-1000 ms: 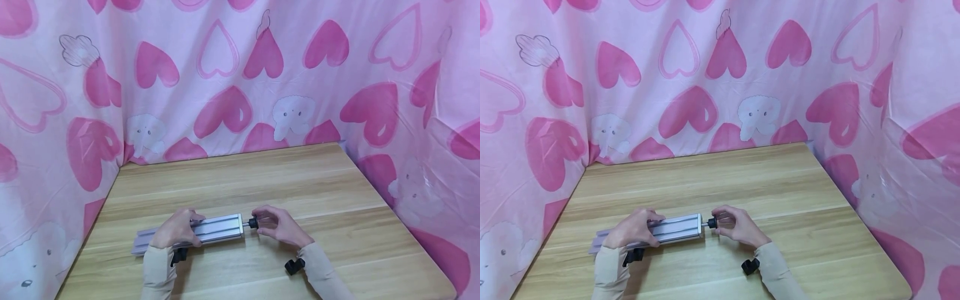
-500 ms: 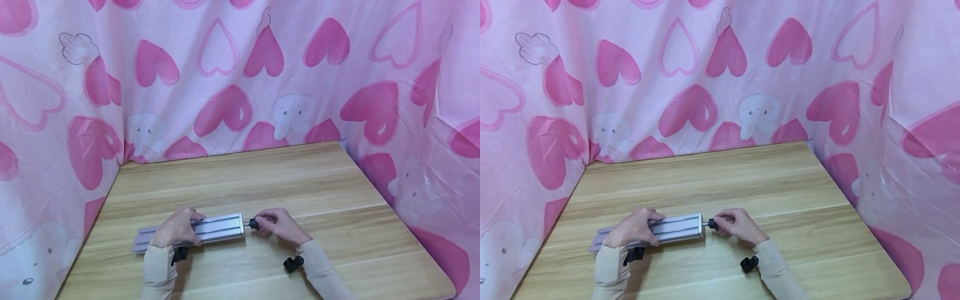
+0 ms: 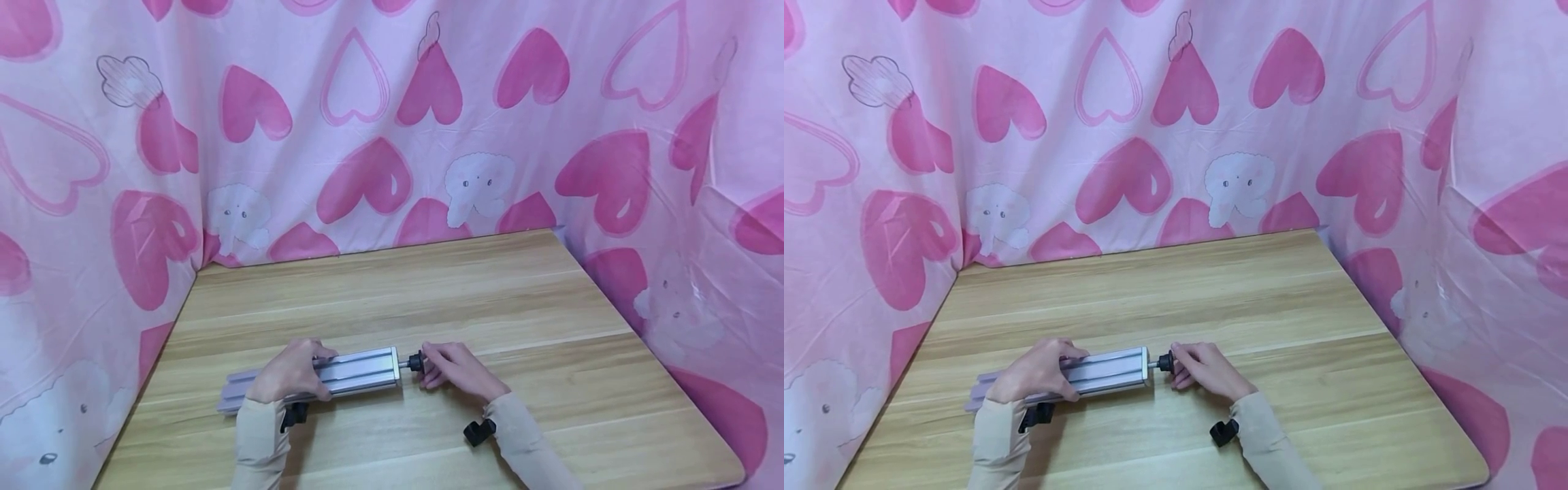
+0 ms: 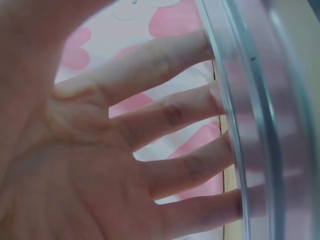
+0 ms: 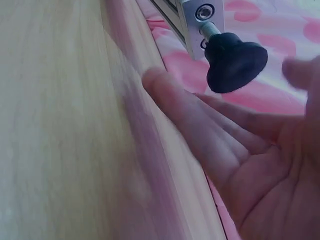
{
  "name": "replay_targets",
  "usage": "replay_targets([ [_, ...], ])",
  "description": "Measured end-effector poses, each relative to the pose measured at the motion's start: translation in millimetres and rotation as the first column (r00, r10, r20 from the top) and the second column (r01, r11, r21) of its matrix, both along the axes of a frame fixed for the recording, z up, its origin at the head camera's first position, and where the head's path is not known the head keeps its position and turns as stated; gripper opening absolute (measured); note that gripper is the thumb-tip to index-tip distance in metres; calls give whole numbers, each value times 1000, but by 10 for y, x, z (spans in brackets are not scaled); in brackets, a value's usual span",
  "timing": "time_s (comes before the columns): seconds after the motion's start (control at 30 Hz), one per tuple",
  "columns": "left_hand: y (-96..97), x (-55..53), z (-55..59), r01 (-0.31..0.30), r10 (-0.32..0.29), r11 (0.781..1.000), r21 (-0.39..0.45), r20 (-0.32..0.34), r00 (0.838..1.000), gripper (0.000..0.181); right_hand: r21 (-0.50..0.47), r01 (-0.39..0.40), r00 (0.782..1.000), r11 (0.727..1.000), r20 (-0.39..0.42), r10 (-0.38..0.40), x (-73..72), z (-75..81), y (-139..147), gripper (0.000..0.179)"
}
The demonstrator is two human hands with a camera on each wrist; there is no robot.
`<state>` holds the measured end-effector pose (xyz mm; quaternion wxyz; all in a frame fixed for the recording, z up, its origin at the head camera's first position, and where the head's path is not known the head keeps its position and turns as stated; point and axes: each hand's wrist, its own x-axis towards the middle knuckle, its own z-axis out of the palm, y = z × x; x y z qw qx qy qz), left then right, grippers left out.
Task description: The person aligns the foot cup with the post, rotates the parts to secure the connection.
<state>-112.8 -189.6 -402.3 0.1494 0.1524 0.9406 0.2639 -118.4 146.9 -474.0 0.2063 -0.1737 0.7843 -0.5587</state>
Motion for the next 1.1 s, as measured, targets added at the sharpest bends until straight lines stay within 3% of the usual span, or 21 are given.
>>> replay_targets([
  [0.1, 5, -2, 14, 0, 0, 1000, 1, 4, 1000, 72, -7, -1, 997, 1000, -75, 0, 20, 21, 42, 44],
  [0.17, 5, -3, 24, -2, 2, 1000, -1, 6, 1000, 73, -28, -8, 994, 1000, -109, 5, 26, 28, 60, 52],
  [0.23, 6, -2, 34, 0, 0, 1000, 2, 7, 1000, 73, -83, -36, 994, 996, -110, 26, 21, 30, 68, 59],
  [0.37, 4, 10, 48, 16, -16, 1000, 6, 5, 1000, 73, -111, -69, 990, 991, -126, 55, 4, 23, 68, 55],
  [0.63, 18, 4, 38, 10, -10, 1000, 1, 13, 1000, 73, 16, -8, 990, 1000, -139, 10, 10, 33, 64, 45],
  [0.77, 30, -9, 33, 7, -7, 1000, -4, 2, 1000, 71, 29, 7, 997, 1000, -76, -5, 9, 40, 36, 40],
  [0.87, 33, -6, 31, 2, -2, 1000, -12, 5, 1000, 71, -16, -7, 1000, 1000, 2, 7, -1, 34, 11, 41],
  [1.1, 41, 5, 37, 2, -2, 1000, -20, 14, 1000, 71, -47, -15, 996, 999, 86, 19, -1, 5, 4, 58],
])
